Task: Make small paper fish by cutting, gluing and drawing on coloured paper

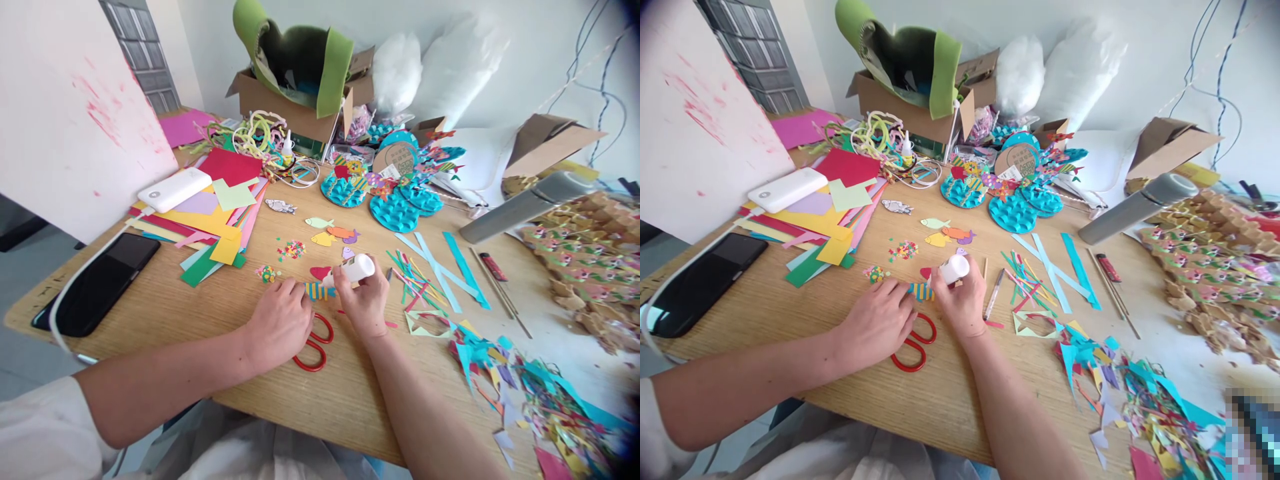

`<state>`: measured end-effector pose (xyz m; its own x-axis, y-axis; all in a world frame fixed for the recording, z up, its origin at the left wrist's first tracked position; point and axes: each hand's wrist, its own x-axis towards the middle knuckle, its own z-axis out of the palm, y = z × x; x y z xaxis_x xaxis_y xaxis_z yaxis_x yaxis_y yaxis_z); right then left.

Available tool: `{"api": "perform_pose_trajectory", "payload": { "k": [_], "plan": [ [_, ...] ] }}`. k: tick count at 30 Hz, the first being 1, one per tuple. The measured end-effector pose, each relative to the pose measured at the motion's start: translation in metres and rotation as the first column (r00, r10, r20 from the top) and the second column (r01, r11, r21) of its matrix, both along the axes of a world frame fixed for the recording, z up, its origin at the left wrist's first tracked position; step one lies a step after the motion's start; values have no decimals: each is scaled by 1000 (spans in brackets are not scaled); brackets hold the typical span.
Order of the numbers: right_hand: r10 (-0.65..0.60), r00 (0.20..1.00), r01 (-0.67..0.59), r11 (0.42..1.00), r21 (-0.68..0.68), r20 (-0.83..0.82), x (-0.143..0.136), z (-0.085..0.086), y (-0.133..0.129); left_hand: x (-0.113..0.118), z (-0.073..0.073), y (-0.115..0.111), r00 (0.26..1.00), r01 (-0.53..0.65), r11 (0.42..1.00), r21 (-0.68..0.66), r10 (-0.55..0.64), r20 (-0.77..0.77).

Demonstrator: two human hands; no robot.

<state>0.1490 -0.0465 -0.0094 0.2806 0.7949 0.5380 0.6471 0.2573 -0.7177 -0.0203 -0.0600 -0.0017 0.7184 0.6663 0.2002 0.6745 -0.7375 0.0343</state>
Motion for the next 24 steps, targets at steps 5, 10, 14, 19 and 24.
{"api": "perform_pose_trajectory", "payload": {
  "k": [5,10,14,19,24],
  "plan": [
    [31,999,-30,999,-25,31,-3,0,0,1,-1,1,1000,19,1000,22,-19,-5],
    [62,998,-60,996,-62,34,-4,-2,1,1,-1,0,1000,21,999,25,-20,-18],
    [53,997,-51,998,-27,61,-4,-1,0,1,0,0,1000,23,999,43,-22,-21],
    [62,996,-59,997,-44,61,-4,-2,0,1,-1,0,1000,25,999,48,-24,-21],
    [72,995,-69,997,-44,67,-4,-1,-1,1,-2,0,999,25,999,38,-24,-31]
  ]
}}
